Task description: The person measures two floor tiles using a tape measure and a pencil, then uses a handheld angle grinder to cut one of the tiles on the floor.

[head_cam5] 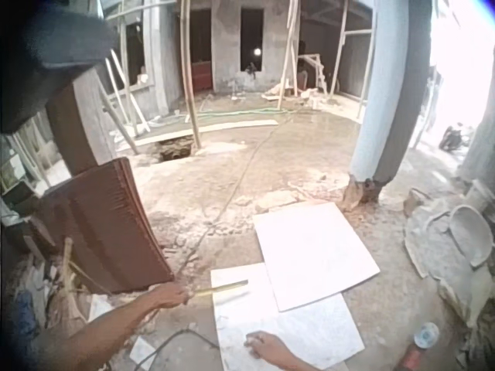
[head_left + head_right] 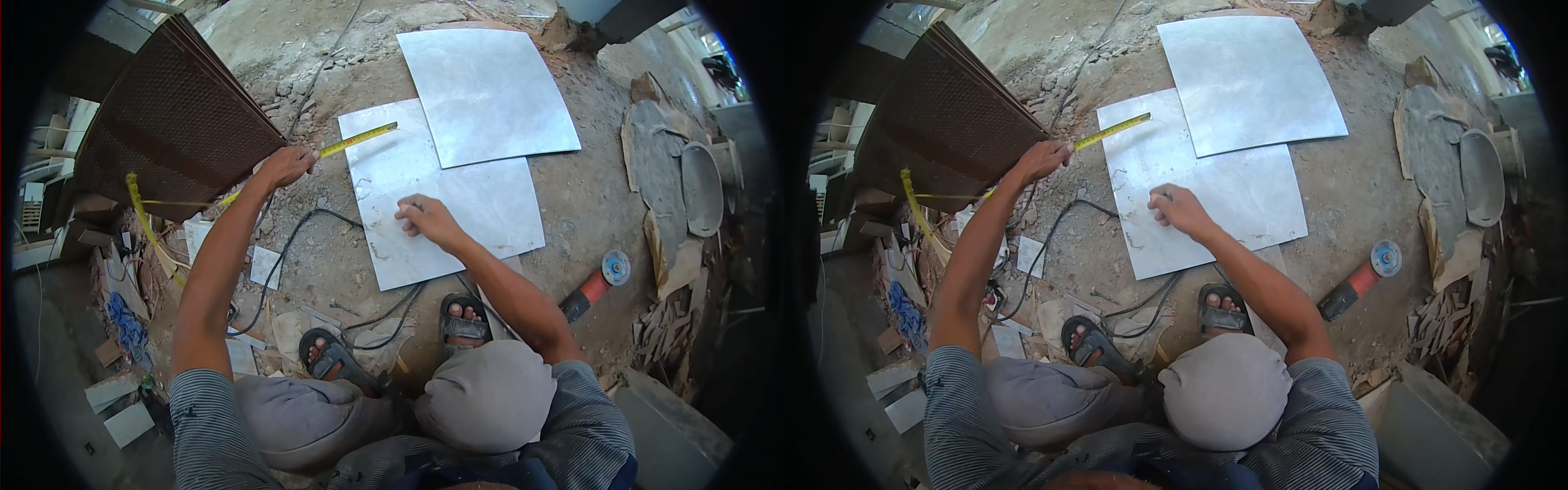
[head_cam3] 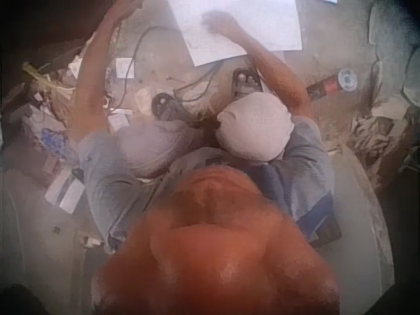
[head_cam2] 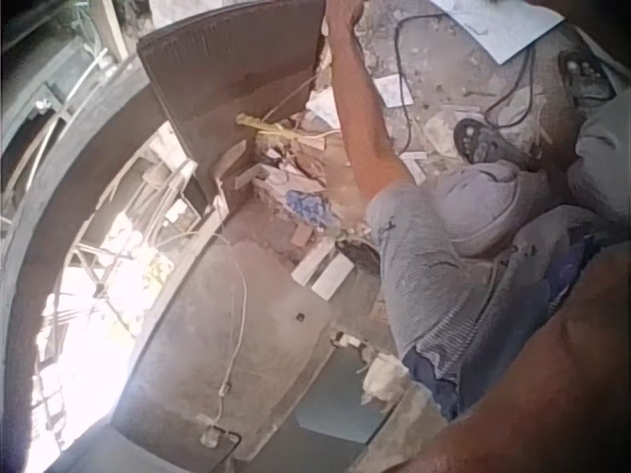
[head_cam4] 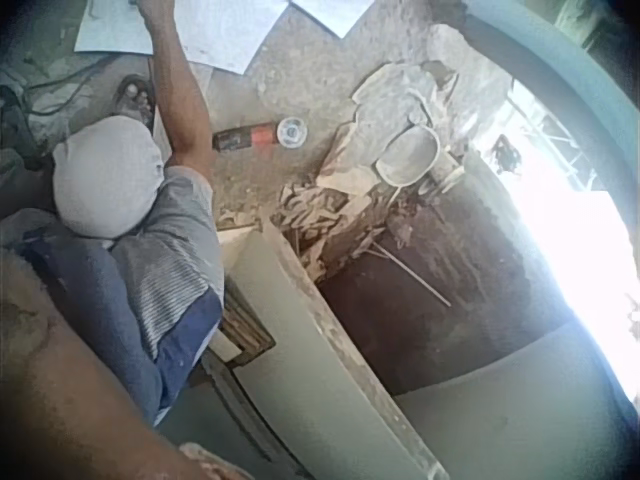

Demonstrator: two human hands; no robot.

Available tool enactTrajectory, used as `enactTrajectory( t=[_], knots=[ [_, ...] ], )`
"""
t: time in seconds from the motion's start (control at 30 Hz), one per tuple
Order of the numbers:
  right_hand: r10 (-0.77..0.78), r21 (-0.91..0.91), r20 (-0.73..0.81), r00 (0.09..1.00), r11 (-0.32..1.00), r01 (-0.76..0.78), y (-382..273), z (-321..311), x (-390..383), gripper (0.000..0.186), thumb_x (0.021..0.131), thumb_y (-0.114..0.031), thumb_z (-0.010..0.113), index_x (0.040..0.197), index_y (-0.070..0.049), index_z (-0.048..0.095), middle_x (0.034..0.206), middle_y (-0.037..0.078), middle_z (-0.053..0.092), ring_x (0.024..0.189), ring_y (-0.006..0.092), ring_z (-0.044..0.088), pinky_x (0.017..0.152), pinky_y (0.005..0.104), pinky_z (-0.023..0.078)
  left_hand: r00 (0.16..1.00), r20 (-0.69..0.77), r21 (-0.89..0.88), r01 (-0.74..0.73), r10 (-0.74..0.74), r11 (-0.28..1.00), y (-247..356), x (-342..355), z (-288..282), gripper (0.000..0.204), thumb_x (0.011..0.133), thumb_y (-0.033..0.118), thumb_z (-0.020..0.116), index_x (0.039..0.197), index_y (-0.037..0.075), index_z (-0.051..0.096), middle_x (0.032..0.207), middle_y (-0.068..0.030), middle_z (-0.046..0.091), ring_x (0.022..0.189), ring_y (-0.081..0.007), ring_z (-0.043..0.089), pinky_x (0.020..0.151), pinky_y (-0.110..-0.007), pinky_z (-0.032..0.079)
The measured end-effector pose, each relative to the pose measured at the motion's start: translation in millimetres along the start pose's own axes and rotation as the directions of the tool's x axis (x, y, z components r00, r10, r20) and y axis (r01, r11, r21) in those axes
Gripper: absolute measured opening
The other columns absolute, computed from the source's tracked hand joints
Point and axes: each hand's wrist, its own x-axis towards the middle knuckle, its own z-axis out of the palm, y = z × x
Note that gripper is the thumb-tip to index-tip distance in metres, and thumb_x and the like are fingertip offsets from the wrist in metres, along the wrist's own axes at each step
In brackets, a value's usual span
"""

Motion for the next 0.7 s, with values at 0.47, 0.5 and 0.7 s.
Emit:
enactTrajectory(
  t=[0.47,0.5,0.7],
  knots=[
    [-0.619,-0.829,-0.193,0.761,0.517,0.211,-60.9,-111.3,134.9,0.025,0.083,-0.017,0.058,0.103,-0.004,0.067,0.105,0.02,0.062,0.098,0.0335,0.059,0.088,0.0392,0.046,1.0,-0.013,-0.144,0.006,-0.008,0.99,-19.2,114.8,3.0,0.058,0.087,0.051,0.046,0.063,0.002,0.063,0.067,-0.0152,0.061,0.064,-0.0283,0.056,0.065,-0.04,0.042],
    [-0.623,-0.83,-0.171,0.763,0.509,0.229,-63.2,-112.3,145.2,0.025,0.083,-0.017,0.058,0.103,-0.004,0.067,0.105,0.02,0.062,0.098,0.0335,0.059,0.088,0.0392,0.046,1.0,-0.017,-0.148,0.018,-0.02,0.989,-19.1,116.7,4.6,0.058,0.087,0.051,0.046,0.063,0.002,0.063,0.067,-0.0152,0.061,0.064,-0.0283,0.056,0.065,-0.04,0.042],
    [-0.617,-0.909,-0.102,0.781,0.377,0.179,-64.7,-99.9,180.9,0.027,0.082,-0.021,0.061,0.105,-0.009,0.068,0.101,0.017,0.061,0.096,0.0324,0.059,0.083,0.0409,0.048,0.992,0.04,-0.088,0.121,-0.118,0.989,-15.1,125.7,10.0,0.057,0.085,0.052,0.048,0.08,-0.002,0.065,0.078,-0.018,0.063,0.073,-0.03,0.06,0.071,-0.041,0.044]
  ],
)
